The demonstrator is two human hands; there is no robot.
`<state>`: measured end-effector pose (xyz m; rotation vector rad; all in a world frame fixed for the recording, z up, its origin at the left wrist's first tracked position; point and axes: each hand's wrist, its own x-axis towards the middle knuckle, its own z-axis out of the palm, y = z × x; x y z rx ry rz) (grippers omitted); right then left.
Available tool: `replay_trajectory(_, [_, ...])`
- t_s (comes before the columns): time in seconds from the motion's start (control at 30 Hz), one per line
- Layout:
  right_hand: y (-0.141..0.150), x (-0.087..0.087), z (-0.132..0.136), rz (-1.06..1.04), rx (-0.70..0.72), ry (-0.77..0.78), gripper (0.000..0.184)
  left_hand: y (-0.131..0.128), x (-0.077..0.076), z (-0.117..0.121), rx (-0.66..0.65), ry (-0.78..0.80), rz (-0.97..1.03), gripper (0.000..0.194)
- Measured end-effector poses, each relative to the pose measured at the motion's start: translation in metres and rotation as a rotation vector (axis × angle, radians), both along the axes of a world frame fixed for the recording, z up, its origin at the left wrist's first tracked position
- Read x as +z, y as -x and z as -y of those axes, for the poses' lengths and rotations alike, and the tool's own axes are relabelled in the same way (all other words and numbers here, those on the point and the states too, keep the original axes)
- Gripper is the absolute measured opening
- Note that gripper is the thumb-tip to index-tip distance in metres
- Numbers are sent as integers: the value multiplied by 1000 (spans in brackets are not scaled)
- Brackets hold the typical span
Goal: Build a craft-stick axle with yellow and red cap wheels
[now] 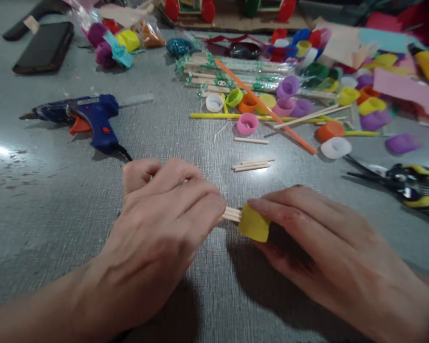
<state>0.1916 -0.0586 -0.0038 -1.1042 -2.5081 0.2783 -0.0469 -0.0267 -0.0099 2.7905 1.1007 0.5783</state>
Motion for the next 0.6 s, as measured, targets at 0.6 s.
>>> replay_trajectory(0.6, [3, 2, 3, 22, -13, 12, 23, -3, 0, -2, -5, 22, -24, 27])
